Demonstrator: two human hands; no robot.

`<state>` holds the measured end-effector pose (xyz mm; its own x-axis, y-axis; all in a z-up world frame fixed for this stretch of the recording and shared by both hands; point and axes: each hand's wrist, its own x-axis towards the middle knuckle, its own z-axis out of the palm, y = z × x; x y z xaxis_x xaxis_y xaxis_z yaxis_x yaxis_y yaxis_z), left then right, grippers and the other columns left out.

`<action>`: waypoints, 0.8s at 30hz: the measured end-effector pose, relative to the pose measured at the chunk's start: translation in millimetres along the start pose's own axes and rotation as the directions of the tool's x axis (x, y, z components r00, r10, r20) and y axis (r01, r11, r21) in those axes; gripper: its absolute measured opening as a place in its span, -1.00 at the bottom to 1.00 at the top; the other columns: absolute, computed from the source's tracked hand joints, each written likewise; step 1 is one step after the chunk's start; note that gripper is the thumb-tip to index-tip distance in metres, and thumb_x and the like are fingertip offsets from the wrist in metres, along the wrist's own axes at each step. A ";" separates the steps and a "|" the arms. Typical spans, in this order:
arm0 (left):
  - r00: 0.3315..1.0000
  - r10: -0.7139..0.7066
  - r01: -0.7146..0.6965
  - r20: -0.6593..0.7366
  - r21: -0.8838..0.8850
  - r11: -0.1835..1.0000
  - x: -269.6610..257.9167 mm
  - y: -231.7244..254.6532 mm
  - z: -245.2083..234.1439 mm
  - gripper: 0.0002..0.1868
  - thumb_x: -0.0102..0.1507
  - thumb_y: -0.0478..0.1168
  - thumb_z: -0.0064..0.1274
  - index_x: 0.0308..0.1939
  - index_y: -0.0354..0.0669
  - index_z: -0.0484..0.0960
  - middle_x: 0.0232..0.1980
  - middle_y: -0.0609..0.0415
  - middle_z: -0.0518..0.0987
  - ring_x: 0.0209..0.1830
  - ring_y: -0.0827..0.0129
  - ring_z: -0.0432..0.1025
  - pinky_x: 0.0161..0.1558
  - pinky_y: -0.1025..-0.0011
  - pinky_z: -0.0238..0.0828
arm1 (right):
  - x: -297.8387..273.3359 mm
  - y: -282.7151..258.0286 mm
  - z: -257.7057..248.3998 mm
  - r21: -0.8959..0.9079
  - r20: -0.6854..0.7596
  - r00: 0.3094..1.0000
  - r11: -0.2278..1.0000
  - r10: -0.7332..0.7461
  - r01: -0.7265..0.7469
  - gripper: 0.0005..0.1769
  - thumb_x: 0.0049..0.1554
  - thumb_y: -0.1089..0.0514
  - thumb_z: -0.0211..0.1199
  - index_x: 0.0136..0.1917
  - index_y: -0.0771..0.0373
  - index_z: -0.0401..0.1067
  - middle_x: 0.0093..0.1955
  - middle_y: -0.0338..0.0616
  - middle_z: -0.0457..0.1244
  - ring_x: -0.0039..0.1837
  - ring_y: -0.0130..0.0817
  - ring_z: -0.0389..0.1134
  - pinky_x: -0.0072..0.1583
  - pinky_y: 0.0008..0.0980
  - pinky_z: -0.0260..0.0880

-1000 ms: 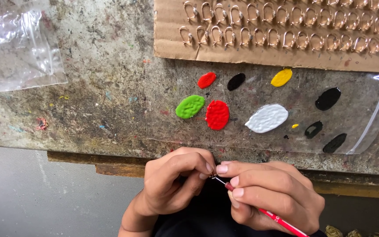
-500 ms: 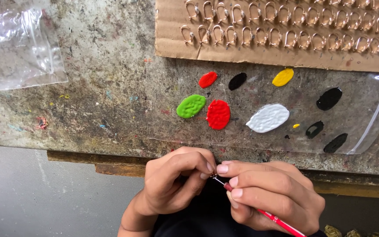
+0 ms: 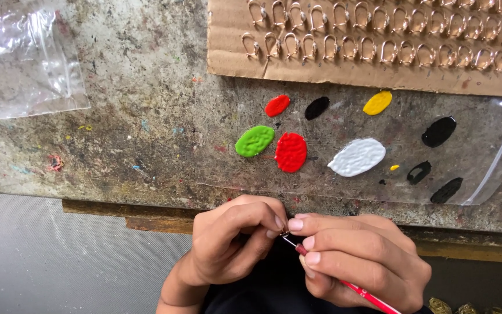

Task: Painting small details on jewelry components using a fine brush and various colors of paint.

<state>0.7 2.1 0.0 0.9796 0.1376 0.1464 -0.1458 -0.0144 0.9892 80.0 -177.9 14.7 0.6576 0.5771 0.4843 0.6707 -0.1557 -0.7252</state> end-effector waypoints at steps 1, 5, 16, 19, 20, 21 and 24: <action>1.000 0.000 0.000 0.001 0.000 1.000 0.2 0.0 0.0 -0.98 0.39 -0.45 -0.08 -0.11 -0.36 0.45 -0.22 -0.15 0.58 -0.23 0.18 0.60 -0.14 0.46 0.59 | 0.2 -0.1 -0.3 0.000 -0.001 1.000 1.000 0.000 0.000 -0.94 0.12 0.13 0.29 -0.15 0.10 0.45 -0.21 -0.31 0.41 -0.11 -0.37 0.65 -0.19 -0.68 0.53; 1.000 -0.001 0.001 -0.002 0.007 1.000 0.6 0.0 0.7 -0.98 0.39 -0.45 -0.08 -0.12 -0.35 0.45 -0.23 -0.13 0.58 -0.24 0.18 0.60 -0.14 0.45 0.60 | 0.2 -1.1 1.5 -0.010 -0.025 0.999 1.000 0.025 -0.025 -0.94 0.11 0.13 0.29 -0.16 0.09 0.44 -0.23 -0.31 0.40 -0.15 -0.37 0.64 -0.20 -0.70 0.55; 1.000 -0.008 0.008 -0.006 0.003 1.000 2.4 1.8 1.0 -0.99 0.38 -0.44 -0.08 -0.13 -0.35 0.45 -0.24 -0.14 0.59 -0.25 0.19 0.60 -0.15 0.47 0.60 | -0.1 -1.4 3.1 0.003 -0.081 0.996 0.999 0.043 -0.043 -0.93 0.11 0.14 0.28 -0.20 0.09 0.42 -0.26 -0.32 0.35 -0.21 -0.36 0.64 -0.22 -0.73 0.58; 1.000 -0.012 0.012 -0.013 -0.007 1.000 2.1 1.8 1.2 -0.99 0.38 -0.46 -0.07 -0.14 -0.36 0.46 -0.24 -0.15 0.59 -0.25 0.19 0.60 -0.19 0.48 0.59 | 0.1 -1.7 1.6 0.007 -0.054 0.998 0.999 0.044 -0.044 -0.93 0.11 0.13 0.28 -0.19 0.10 0.42 -0.24 -0.31 0.36 -0.20 -0.35 0.64 -0.19 -0.71 0.62; 1.000 -0.011 0.011 -0.011 -0.006 1.000 2.3 1.8 1.2 -0.99 0.38 -0.45 -0.07 -0.13 -0.36 0.46 -0.24 -0.15 0.59 -0.25 0.19 0.60 -0.19 0.48 0.59 | -0.1 -1.6 1.6 0.005 -0.053 0.998 0.999 0.041 -0.041 -0.93 0.11 0.13 0.27 -0.18 0.10 0.42 -0.24 -0.31 0.37 -0.19 -0.35 0.64 -0.19 -0.70 0.62; 1.000 -0.009 0.009 -0.010 -0.005 1.000 2.4 1.9 1.1 -0.99 0.38 -0.44 -0.07 -0.13 -0.36 0.46 -0.24 -0.15 0.59 -0.25 0.19 0.60 -0.18 0.48 0.59 | -0.3 -1.4 1.6 0.003 -0.052 0.998 0.999 0.038 -0.038 -0.93 0.12 0.12 0.27 -0.18 0.10 0.42 -0.24 -0.31 0.37 -0.19 -0.35 0.64 -0.19 -0.70 0.62; 1.000 -0.007 0.007 -0.012 -0.003 1.000 2.0 1.4 1.2 -0.98 0.38 -0.46 -0.07 -0.13 -0.36 0.46 -0.24 -0.14 0.59 -0.26 0.19 0.60 -0.18 0.47 0.59 | -1.2 -0.9 -0.7 -0.005 -0.026 0.999 1.000 0.028 -0.028 -0.93 0.13 0.11 0.27 -0.15 0.09 0.43 -0.21 -0.32 0.38 -0.15 -0.36 0.65 -0.18 -0.69 0.60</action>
<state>2.6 1.2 1.6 0.9790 0.1492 0.1389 -0.1389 -0.0107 0.9903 78.9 -179.0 15.1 0.6849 0.5518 0.4759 0.6534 -0.1761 -0.7362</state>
